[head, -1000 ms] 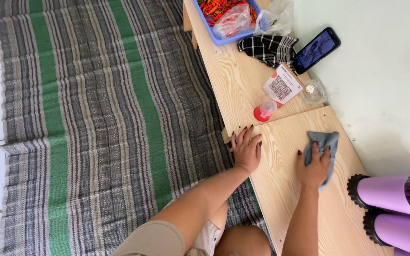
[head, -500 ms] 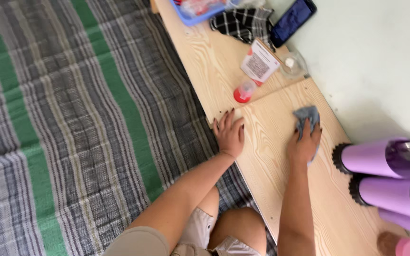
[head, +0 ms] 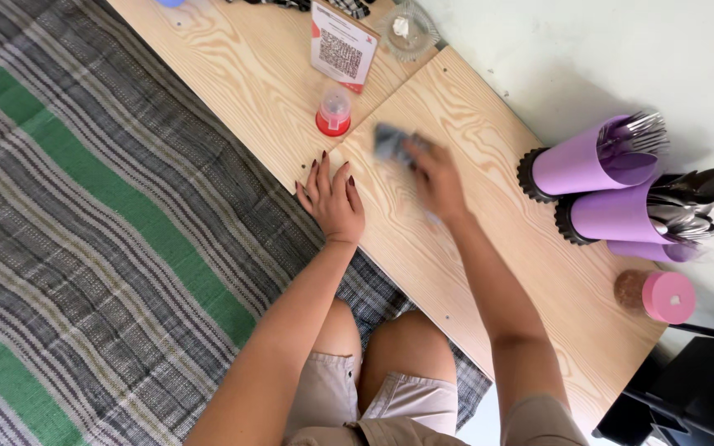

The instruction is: The person takes a head of lettuce out of a bag, wipes a wooden table surface with a cloth, organizes several purple cutlery holders, and cleans the shelves of a black metal rack with the cloth.

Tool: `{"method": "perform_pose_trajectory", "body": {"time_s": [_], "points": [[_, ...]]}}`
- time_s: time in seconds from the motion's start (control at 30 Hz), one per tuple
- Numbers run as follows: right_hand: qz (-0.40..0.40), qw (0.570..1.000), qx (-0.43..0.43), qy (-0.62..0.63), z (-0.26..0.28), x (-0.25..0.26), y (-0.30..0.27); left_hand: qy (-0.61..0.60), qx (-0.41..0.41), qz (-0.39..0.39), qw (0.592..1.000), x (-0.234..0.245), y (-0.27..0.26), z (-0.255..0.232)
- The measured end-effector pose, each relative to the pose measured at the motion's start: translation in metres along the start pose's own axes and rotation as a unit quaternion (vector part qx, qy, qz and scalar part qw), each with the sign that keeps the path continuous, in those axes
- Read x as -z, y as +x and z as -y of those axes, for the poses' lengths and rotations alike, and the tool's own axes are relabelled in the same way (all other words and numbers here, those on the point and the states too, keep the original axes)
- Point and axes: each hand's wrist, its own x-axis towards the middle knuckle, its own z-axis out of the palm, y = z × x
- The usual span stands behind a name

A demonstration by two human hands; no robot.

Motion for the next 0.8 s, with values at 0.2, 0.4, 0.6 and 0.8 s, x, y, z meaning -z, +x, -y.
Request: {"method": "perform_pose_trajectory", "body": {"time_s": [0.2,0.4,0.6,0.8], "points": [[-0.129,0.988,-0.018,-0.086,-0.117,-0.002,0.089,-0.004,-0.001,0.009,1.000,0.001,0.000,0.000],[-0.080,0.995,-0.024,-0.063,-0.111,-0.028,0.078,-0.006,0.010,0.010,1.000,0.005,-0.002,-0.003],[0.004,0.998,0.060,0.025,0.013,-0.023,0.002,0.011,0.006,-0.002,1.000,0.002,0.000,-0.003],[0.155,0.976,0.076,0.132,0.077,0.009,-0.072,0.015,0.013,0.016,1.000,0.000,0.001,0.001]]}}
